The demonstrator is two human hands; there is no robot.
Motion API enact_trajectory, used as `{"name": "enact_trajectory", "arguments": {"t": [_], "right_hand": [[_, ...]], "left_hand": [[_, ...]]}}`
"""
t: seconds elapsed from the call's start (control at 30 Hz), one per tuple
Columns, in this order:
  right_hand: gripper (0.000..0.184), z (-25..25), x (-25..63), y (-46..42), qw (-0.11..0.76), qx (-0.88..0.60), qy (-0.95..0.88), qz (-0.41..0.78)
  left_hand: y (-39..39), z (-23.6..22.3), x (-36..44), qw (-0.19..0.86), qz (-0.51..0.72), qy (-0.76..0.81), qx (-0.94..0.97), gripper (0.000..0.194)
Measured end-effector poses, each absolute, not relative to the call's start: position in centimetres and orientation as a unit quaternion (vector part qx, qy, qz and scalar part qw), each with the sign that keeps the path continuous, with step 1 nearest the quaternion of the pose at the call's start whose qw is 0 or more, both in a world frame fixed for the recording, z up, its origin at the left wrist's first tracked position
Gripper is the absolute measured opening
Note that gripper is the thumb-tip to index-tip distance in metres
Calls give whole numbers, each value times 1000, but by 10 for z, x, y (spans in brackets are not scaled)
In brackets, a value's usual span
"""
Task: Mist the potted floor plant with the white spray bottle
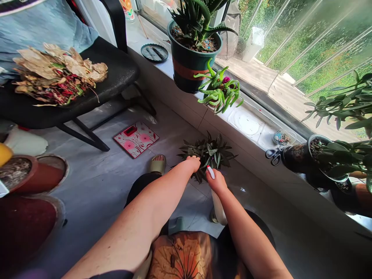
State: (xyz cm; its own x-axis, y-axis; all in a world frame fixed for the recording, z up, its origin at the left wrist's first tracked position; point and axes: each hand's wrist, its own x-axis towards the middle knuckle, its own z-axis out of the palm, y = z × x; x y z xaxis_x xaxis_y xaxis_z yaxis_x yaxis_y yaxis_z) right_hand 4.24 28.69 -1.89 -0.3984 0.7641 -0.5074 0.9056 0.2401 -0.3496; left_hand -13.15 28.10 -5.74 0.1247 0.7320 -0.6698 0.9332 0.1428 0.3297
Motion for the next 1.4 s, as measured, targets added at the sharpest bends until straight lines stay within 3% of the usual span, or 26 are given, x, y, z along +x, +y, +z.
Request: {"name": "enact_trajectory", "arguments": {"t": [0.23, 0.63, 0.9, 1.2, 1.3, 1.4], "right_hand": [[19, -17, 43, 283, 77, 523, 790, -311], [27, -9, 47, 283, 106, 528, 773, -336], [17, -17, 52, 281, 70, 495, 803, -324], [23, -8, 53, 282, 113, 513, 789, -319], [22, -12, 58, 281, 91, 503, 793, -331], [19, -13, 62, 279, 9, 470, 806, -359]], "left_hand": [[281, -57, -130, 386, -138, 645, 644, 52], [282, -55, -130, 387, -132, 646, 645, 53], [283, -58, -130, 400, -118, 648, 638, 60], [284, -58, -130, 403, -119, 646, 638, 54], [285, -60, -129, 400, -126, 644, 639, 56], [285, -62, -128, 397, -132, 642, 642, 58]]}}
